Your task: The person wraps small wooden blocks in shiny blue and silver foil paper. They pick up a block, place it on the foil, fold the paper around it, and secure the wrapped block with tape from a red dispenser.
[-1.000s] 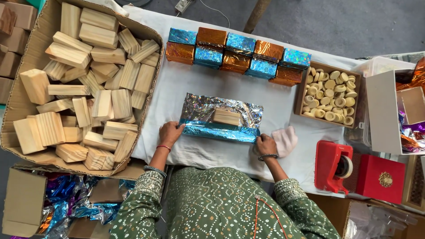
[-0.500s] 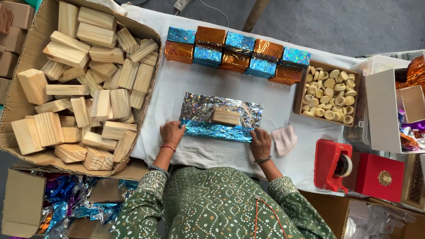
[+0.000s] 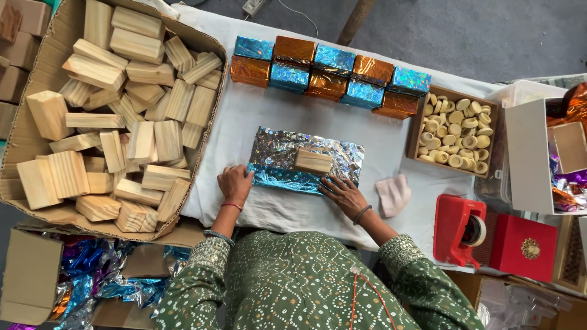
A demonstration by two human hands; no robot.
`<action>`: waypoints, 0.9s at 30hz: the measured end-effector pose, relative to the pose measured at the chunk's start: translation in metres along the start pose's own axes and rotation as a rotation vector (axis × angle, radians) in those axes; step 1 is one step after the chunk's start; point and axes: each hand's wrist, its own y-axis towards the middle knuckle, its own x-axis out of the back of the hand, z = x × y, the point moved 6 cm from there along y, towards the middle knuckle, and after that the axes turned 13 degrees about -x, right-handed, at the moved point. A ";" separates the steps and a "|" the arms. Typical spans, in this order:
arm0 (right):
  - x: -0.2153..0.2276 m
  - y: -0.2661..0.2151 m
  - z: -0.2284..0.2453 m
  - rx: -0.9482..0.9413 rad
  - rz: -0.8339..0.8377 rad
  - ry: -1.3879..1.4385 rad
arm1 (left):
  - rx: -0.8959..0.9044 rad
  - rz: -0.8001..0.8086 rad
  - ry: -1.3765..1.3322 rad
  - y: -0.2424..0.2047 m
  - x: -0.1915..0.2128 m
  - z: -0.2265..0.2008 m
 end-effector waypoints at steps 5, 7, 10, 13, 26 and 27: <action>0.004 -0.001 -0.001 -0.011 0.009 0.053 | -0.334 -0.364 -0.060 -0.035 0.033 -0.050; 0.004 -0.001 -0.001 -0.006 -0.003 0.067 | -0.534 -0.384 -0.155 -0.053 0.029 -0.083; 0.008 -0.001 0.001 0.007 -0.058 0.066 | -0.893 0.017 -0.122 -0.071 -0.018 -0.131; 0.014 -0.004 -0.002 0.000 -0.055 0.065 | -0.931 0.182 0.019 -0.062 -0.063 -0.142; -0.048 -0.092 -0.070 -0.535 -0.518 0.357 | -0.804 0.406 0.207 -0.050 -0.100 -0.129; -0.049 -0.092 -0.069 -0.590 -0.602 0.392 | -0.799 0.415 0.217 -0.049 -0.098 -0.130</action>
